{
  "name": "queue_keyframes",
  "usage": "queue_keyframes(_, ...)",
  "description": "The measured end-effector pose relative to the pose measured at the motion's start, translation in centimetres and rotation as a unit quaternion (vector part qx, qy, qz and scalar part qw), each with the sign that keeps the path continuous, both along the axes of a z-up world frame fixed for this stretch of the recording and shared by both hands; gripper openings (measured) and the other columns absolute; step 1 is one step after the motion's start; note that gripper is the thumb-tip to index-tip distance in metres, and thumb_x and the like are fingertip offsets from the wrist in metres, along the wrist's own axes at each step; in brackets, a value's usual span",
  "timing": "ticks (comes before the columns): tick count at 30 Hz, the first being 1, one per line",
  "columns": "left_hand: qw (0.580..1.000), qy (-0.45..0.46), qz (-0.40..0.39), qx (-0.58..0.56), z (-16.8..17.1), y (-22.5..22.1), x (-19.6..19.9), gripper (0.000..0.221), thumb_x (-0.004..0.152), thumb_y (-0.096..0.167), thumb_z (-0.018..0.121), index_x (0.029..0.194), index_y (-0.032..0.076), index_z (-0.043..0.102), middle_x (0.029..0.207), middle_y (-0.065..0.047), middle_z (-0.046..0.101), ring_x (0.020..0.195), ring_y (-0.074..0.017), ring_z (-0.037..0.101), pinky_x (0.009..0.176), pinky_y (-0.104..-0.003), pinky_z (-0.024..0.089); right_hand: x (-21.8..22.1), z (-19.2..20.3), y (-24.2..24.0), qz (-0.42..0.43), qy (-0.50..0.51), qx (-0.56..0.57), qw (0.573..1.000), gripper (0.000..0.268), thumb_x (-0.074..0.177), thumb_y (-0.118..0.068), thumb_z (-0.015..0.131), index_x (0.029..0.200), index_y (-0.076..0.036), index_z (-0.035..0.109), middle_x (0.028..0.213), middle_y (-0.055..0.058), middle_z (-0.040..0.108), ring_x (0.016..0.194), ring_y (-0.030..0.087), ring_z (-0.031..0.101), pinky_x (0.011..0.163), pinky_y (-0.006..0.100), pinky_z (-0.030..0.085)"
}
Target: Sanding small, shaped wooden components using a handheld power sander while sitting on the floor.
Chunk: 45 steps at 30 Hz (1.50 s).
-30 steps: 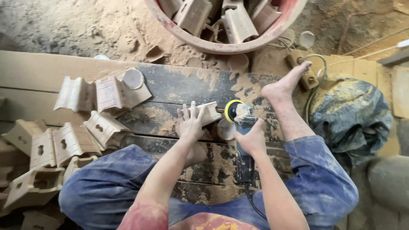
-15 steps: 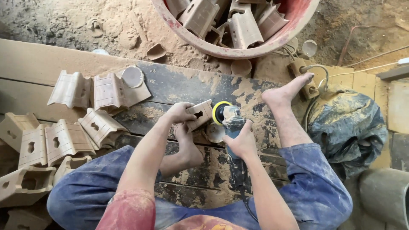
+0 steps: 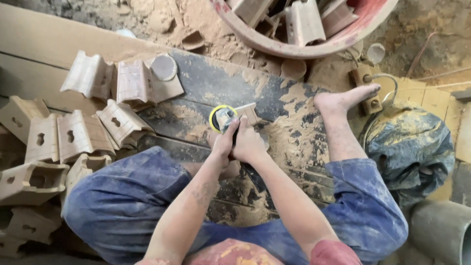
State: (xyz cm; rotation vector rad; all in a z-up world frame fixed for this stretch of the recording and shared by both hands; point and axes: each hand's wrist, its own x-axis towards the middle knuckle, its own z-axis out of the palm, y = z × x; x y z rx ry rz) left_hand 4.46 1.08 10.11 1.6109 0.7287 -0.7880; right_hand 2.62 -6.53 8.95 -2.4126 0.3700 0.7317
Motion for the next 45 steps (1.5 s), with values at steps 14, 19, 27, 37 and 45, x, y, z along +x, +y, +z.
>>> queue_keyframes(14,0.992,0.000,-0.033,-0.125,-10.1,-3.0,1.1,0.079,0.076,0.065,0.079,0.120,-0.001,0.071,0.110,-0.019,0.072,0.101,-0.0305,0.071,0.072,-0.050,0.062,0.5,-1.5,-3.6,-0.063,0.001,-0.046,0.997,0.047,0.093,-0.032,0.039,0.131,-0.008,0.026,0.113,0.027,0.063,0.106,0.055,0.066,0.095,0.062,0.053)
queue_keyframes(19,0.995,-0.055,0.019,-0.086,-7.3,-0.6,-0.6,0.068,0.084,0.056,0.076,0.118,-0.002,0.070,0.117,-0.021,0.071,0.115,-0.0269,0.065,0.095,-0.045,0.055,-0.2,-1.5,-1.5,0.014,0.001,-0.046,0.999,0.041,0.095,-0.027,0.040,0.129,-0.006,0.032,0.110,0.025,0.059,0.102,0.057,0.066,0.091,0.062,0.055)
queue_keyframes(27,0.986,-0.005,-0.073,-0.150,-9.9,-5.9,0.8,0.069,0.075,0.062,0.082,0.108,0.002,0.076,0.102,-0.018,0.075,0.099,-0.0266,0.073,0.078,-0.045,0.061,-1.4,-3.7,-6.7,-0.103,-0.012,-0.054,0.993,0.050,0.092,-0.031,0.040,0.132,-0.006,0.024,0.115,0.030,0.061,0.106,0.057,0.064,0.096,0.064,0.052)
queue_keyframes(37,0.994,-0.064,-0.013,-0.091,-5.7,-2.3,0.3,0.065,0.087,0.052,0.073,0.122,-0.002,0.069,0.127,-0.022,0.067,0.122,-0.0292,0.062,0.101,-0.044,0.053,-1.2,-3.1,-3.5,-0.028,-0.013,-0.051,0.998,0.048,0.096,-0.034,0.037,0.134,-0.006,0.028,0.110,0.025,0.060,0.103,0.055,0.066,0.093,0.062,0.054)
queue_keyframes(45,0.989,-0.022,-0.041,-0.140,-7.8,-4.1,-0.9,0.067,0.078,0.059,0.080,0.117,0.004,0.075,0.110,-0.018,0.074,0.110,-0.0273,0.070,0.092,-0.044,0.057,-2.2,-1.5,-4.4,-0.083,-0.012,-0.036,0.996,0.045,0.096,-0.032,0.035,0.131,-0.005,0.028,0.116,0.027,0.059,0.107,0.056,0.064,0.096,0.063,0.052)
